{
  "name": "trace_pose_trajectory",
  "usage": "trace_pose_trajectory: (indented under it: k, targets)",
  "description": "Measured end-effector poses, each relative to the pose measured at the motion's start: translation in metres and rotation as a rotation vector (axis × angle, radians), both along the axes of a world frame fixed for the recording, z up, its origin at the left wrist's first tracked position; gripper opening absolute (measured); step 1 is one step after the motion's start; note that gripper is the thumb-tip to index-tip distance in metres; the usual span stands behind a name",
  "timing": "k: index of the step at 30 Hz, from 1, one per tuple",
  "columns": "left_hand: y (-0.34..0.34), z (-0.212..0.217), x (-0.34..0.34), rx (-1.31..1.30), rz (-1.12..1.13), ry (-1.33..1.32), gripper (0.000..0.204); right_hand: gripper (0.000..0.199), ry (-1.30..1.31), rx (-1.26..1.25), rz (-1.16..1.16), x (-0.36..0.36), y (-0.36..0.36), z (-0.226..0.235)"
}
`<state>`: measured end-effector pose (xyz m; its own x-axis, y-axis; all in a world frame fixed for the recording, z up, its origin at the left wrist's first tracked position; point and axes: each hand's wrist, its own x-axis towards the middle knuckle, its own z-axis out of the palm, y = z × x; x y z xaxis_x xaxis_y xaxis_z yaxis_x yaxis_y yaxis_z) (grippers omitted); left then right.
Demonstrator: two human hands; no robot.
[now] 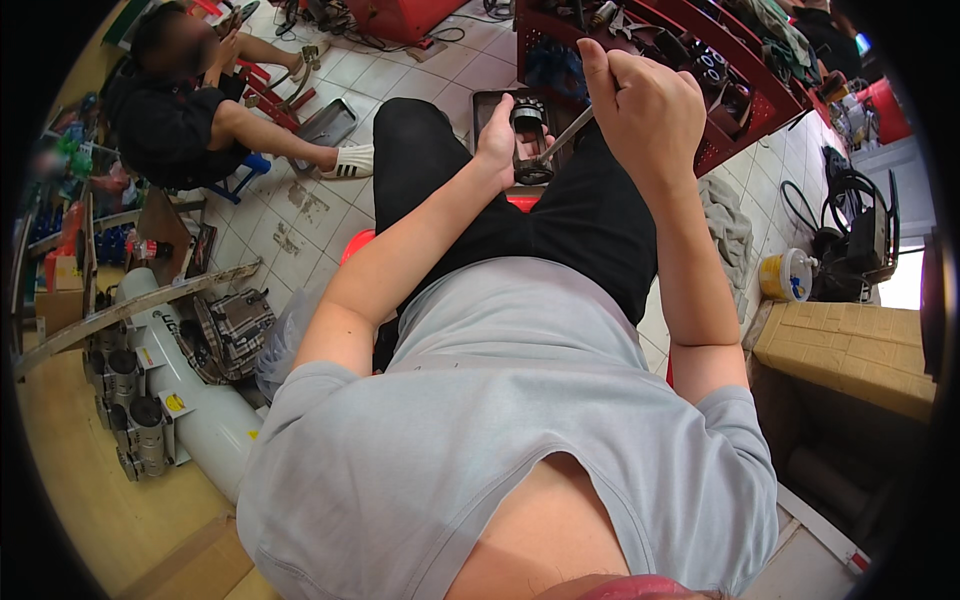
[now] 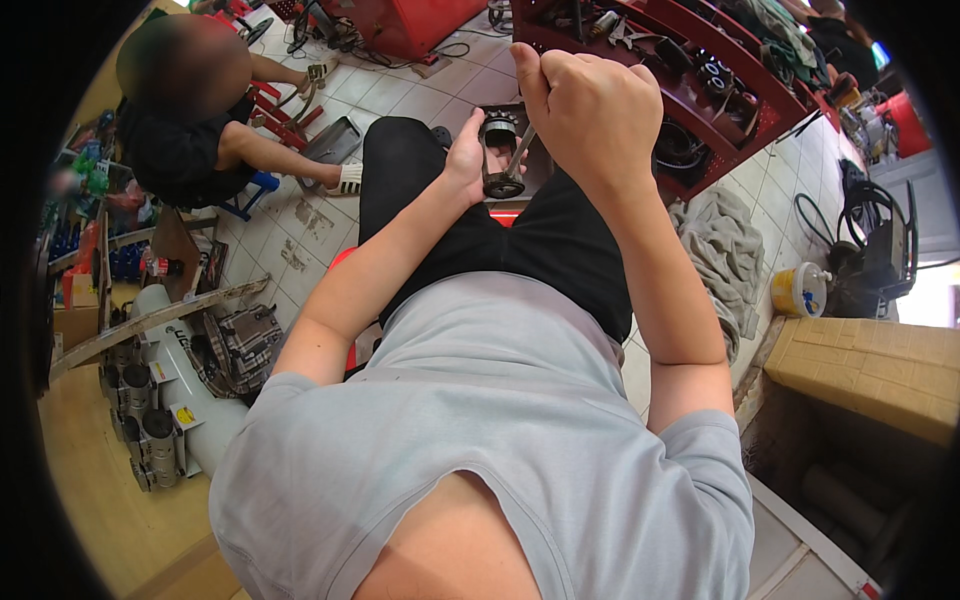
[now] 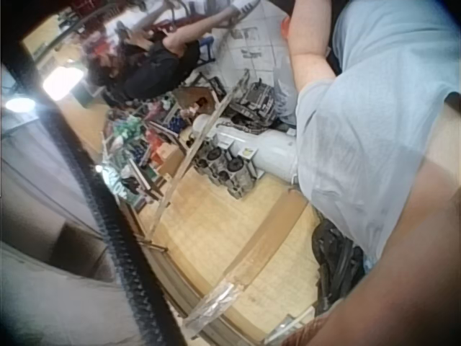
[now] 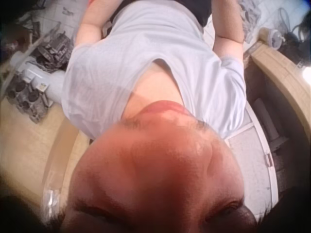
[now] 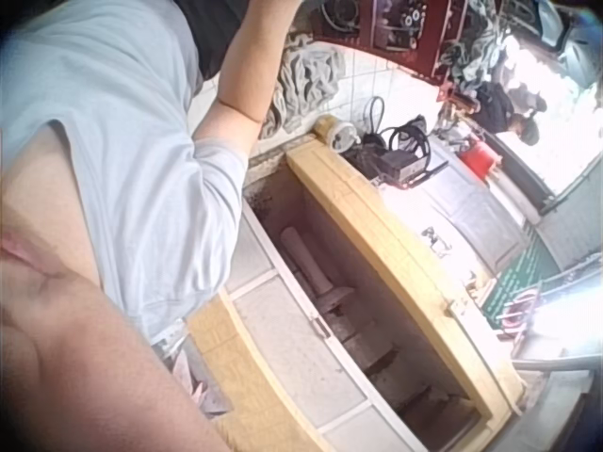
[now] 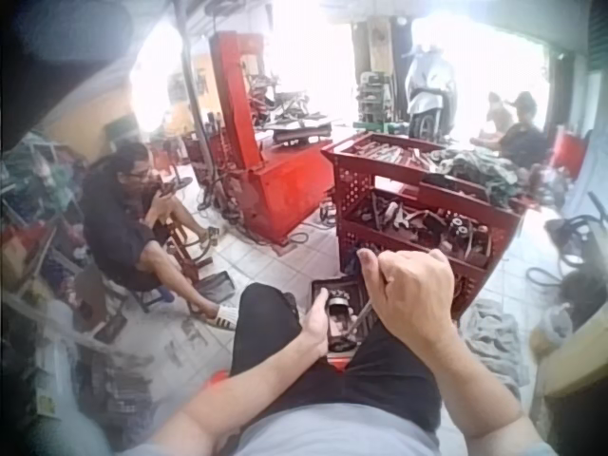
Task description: The person holds a metal gear and a shaft, inserting the shaft into the gear and rotating it to check the fit. They manipulate the components with both hands, occasionally adjusting their grip and orientation before placing the assembly into a metal tray.
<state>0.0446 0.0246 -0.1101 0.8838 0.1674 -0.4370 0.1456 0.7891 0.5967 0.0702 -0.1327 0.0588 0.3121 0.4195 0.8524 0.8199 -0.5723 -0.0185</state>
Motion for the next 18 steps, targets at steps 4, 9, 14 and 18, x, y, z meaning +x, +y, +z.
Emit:
trace_pose_trajectory:
  k: [4, 9, 14, 18]
  targets:
    - [-0.002, 0.002, 0.0, -0.005, 0.006, 0.008, 0.058, 0.051, 0.014, 0.017, 0.024, -0.001, -0.001, 0.0]
    - [-0.005, -0.002, -0.001, 0.084, 0.138, 0.009, 0.058, 0.054, 0.045, -0.067, -0.084, 0.001, -0.002, -0.002]
    - [-0.001, -0.009, 0.0, 0.087, 0.35, -0.041, 0.059, 0.059, 0.068, -0.138, -0.173, 0.01, -0.002, -0.01]
    - [0.003, -0.008, -0.001, 0.07, 0.381, -0.062, 0.058, 0.05, 0.146, -0.174, -0.12, -0.003, -0.005, -0.003]
